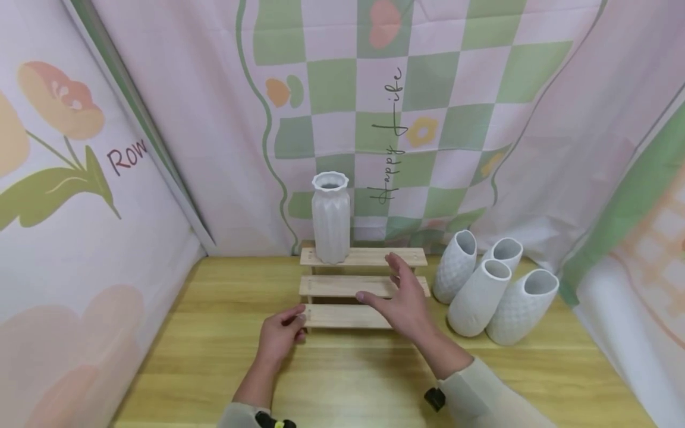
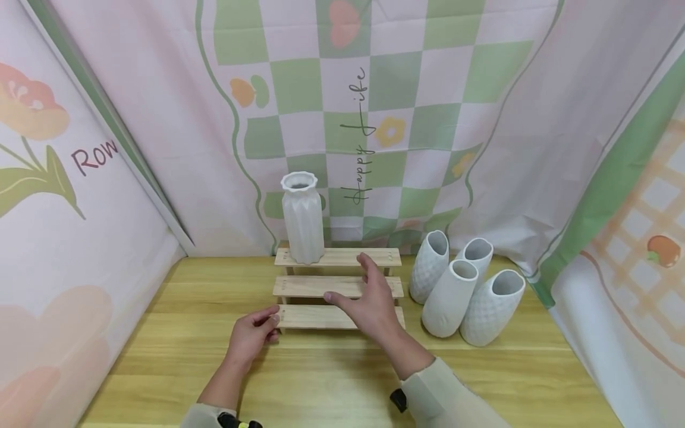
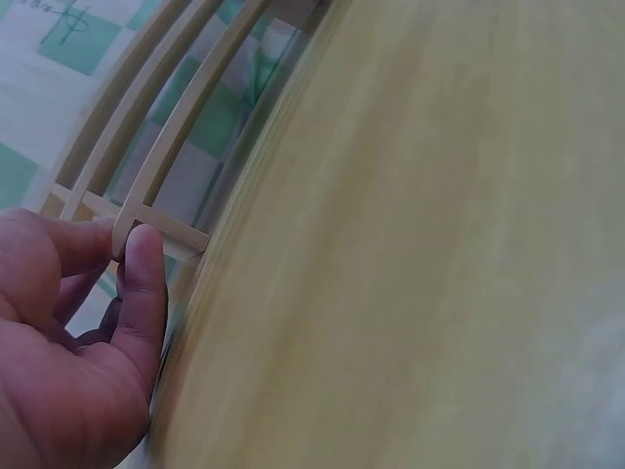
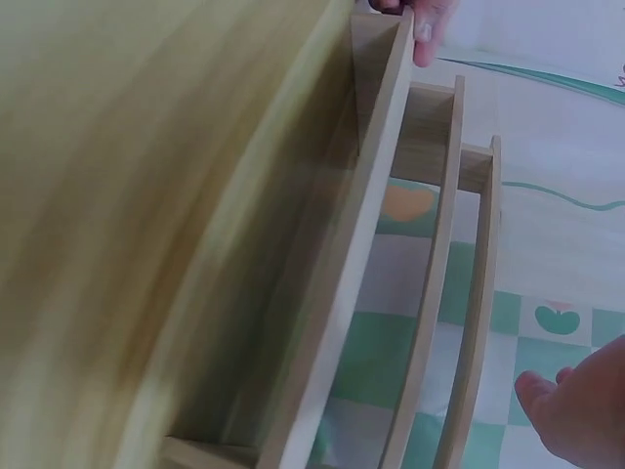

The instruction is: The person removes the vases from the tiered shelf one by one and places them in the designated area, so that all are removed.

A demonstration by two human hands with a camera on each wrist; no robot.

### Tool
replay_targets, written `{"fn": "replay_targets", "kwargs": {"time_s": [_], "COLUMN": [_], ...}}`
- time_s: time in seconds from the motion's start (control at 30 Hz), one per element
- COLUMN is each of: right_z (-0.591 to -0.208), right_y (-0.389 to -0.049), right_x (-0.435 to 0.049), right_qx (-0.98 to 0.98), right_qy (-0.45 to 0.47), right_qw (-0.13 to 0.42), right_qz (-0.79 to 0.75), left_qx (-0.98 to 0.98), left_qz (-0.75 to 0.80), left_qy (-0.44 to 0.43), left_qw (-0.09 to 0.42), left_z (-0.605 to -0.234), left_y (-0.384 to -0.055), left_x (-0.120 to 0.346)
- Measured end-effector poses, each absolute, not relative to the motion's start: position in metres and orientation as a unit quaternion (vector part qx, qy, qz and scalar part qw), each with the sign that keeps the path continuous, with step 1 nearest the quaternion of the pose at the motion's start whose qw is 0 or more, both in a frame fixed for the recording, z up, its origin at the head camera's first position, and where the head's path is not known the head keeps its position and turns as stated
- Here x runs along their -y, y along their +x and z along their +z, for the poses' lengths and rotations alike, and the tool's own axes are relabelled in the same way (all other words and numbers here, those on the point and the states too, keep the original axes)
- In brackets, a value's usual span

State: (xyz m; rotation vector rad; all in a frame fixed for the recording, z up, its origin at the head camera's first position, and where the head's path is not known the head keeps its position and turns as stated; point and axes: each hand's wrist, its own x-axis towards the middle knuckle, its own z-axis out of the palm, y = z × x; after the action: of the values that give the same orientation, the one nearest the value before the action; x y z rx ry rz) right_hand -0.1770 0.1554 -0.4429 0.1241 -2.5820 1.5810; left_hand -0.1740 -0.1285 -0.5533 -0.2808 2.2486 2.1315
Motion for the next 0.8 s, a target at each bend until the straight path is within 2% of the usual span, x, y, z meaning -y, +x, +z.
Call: {"fn": "replay_targets", "kwargs": {"time_s": [0.6,0.8], "right_z": [-0.430,-0.428], "right_y": [-0.223,-0.242], "right_x": [-0.138,-0.125], "right_qx": [0.866,0.866], "right_qy": [0.066,0.071], "right_qw": [0.078,0.065], "right_qz": [0.489,0.490], "left_qx": [-0.744,-0.751], "left_qz": [0.662,0.655], "left_qy": [-0.085,-0.082], "left_qw": [0.021,0.016], "left_z": [-0.552,-0.552], "left_y": [-0.174,-0.173], "left_x": [0.127,0.127]}}
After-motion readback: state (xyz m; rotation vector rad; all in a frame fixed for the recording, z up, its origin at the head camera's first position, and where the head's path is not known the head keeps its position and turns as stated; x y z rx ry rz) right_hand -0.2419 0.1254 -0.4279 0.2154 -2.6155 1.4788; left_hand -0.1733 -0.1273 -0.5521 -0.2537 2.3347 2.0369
